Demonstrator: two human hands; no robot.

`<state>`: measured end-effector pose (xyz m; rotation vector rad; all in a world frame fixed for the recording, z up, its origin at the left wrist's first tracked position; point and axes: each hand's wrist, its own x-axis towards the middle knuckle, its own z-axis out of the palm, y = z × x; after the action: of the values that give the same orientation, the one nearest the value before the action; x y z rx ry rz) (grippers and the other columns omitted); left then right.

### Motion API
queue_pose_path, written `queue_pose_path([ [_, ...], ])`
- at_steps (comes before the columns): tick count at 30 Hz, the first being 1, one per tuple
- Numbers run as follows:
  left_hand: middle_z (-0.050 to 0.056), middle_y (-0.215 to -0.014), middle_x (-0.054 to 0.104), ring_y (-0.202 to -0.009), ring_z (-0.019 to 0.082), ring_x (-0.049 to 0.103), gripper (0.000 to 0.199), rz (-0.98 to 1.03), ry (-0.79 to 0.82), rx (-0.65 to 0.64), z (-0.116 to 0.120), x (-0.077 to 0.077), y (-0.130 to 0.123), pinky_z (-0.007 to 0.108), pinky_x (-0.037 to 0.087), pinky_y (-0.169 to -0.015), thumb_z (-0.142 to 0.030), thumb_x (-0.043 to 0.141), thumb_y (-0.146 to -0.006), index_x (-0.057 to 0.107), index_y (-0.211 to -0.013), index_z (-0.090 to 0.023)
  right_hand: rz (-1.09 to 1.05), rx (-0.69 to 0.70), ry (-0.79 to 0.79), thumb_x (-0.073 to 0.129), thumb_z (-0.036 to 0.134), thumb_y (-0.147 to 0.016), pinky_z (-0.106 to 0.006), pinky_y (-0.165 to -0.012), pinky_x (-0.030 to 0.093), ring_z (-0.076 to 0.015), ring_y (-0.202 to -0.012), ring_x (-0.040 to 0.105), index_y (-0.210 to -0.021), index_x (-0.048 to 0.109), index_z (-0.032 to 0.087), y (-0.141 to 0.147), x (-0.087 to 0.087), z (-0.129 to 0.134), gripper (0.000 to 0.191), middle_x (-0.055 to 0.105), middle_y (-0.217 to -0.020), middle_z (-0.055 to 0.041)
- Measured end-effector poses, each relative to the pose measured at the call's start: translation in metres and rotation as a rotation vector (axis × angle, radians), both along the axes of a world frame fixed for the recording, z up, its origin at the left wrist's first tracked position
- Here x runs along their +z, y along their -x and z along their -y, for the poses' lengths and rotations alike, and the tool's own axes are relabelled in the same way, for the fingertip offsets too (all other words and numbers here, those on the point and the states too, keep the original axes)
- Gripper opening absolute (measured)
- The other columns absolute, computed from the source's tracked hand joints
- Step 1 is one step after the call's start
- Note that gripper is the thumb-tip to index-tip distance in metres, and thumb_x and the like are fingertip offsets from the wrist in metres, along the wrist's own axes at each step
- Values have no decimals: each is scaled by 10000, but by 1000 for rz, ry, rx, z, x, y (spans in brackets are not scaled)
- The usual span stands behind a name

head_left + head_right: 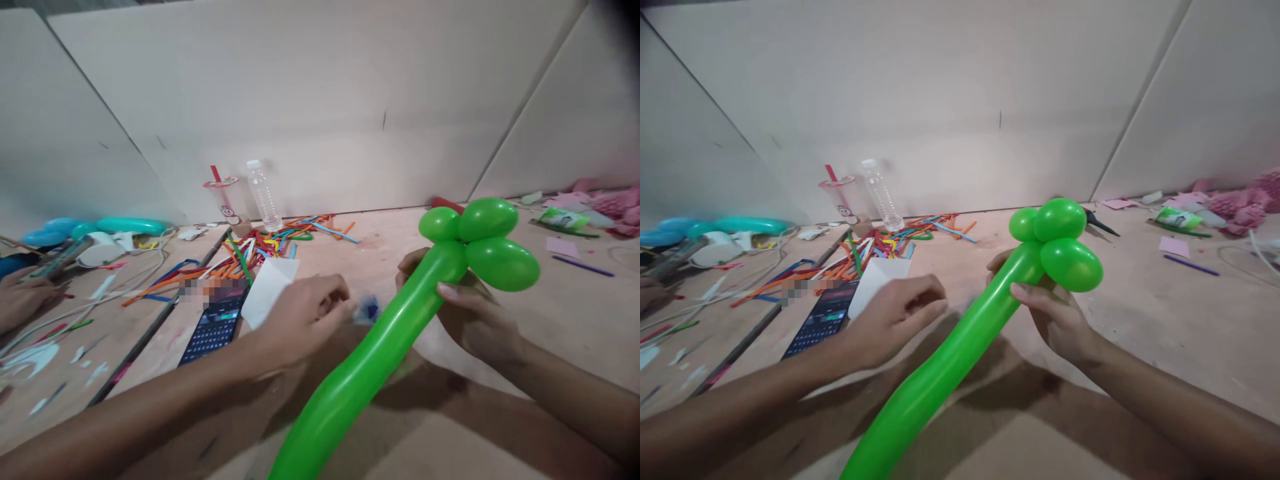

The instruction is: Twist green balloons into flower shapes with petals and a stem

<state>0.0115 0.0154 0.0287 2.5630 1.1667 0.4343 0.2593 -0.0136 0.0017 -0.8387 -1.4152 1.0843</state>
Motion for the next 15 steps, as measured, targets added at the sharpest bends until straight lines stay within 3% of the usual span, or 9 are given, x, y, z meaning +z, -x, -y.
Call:
queue_pose_path([
  [1, 50, -848, 694, -795, 212, 649, 326, -114, -109, 60, -6, 2, 10, 312, 484, -720, -457, 442, -954, 622, -943, -185, -8, -7, -12, 626, 442, -857, -429, -777, 557, -271, -938, 618, -1067, 634, 284, -1, 0, -2, 263, 613, -1069, -74],
  [3, 74, -867, 688, -831, 264, 663, 355, -256, -260, 199, -18, 7, 32, 354, 494, -740, -471, 483, -921, 595, -1085, -176, -17, -19, -29, 642, 432, -855, -402, -749, 552, -256, -912, 601, -1049, 638, 254, -2, -1, -5, 264, 603, -1050, -75],
  [6, 171, -1261, 596, -1104, 323, 625, 537, -203, -389, 346, -36, 10, 59, 389, 507, -833, -517, 506, -898, 487, -1292, -152, -22, 6, -19, 676, 423, -853, -374, -740, 543, -245, -916, 585, -1048, 640, 235, -1, -5, -6, 273, 602, -1056, -71],
  [7, 193, -1327, 553, -1125, 336, 615, 606, -216, -357, 367, -42, 9, 65, 395, 509, -829, -545, 537, -873, 468, -1319, -140, -17, 22, -9, 688, 426, -850, -369, -741, 542, -246, -924, 585, -1052, 644, 237, -2, -6, -6, 281, 604, -1066, -71],
  [9, 170, -1264, 601, -1056, 326, 640, 578, -303, -188, 329, -53, 5, 73, 380, 504, -800, -524, 598, -841, 521, -1274, -148, -2, 50, 5, 695, 437, -854, -363, -740, 543, -250, -937, 590, -1065, 655, 242, -2, -8, -5, 290, 608, -1077, -70],
  [12, 59, -904, 684, -842, 239, 655, 259, -310, 66, 143, -62, 0, 80, 296, 463, -712, -409, 598, -865, 647, -932, -164, 14, 101, 24, 689, 436, -870, -353, -750, 547, -241, -931, 600, -1079, 667, 255, -4, -10, -3, 277, 615, -1054, -58],
  [15, 15, -713, 633, -676, 179, 608, 351, -137, 428, -49, -55, 5, 88, 247, 419, -579, -465, 606, -882, 640, -743, -144, 23, 139, 64, 693, 450, -869, -353, -754, 548, -242, -938, 607, -1096, 665, 262, -5, -11, -2, 297, 620, -1063, -59],
])
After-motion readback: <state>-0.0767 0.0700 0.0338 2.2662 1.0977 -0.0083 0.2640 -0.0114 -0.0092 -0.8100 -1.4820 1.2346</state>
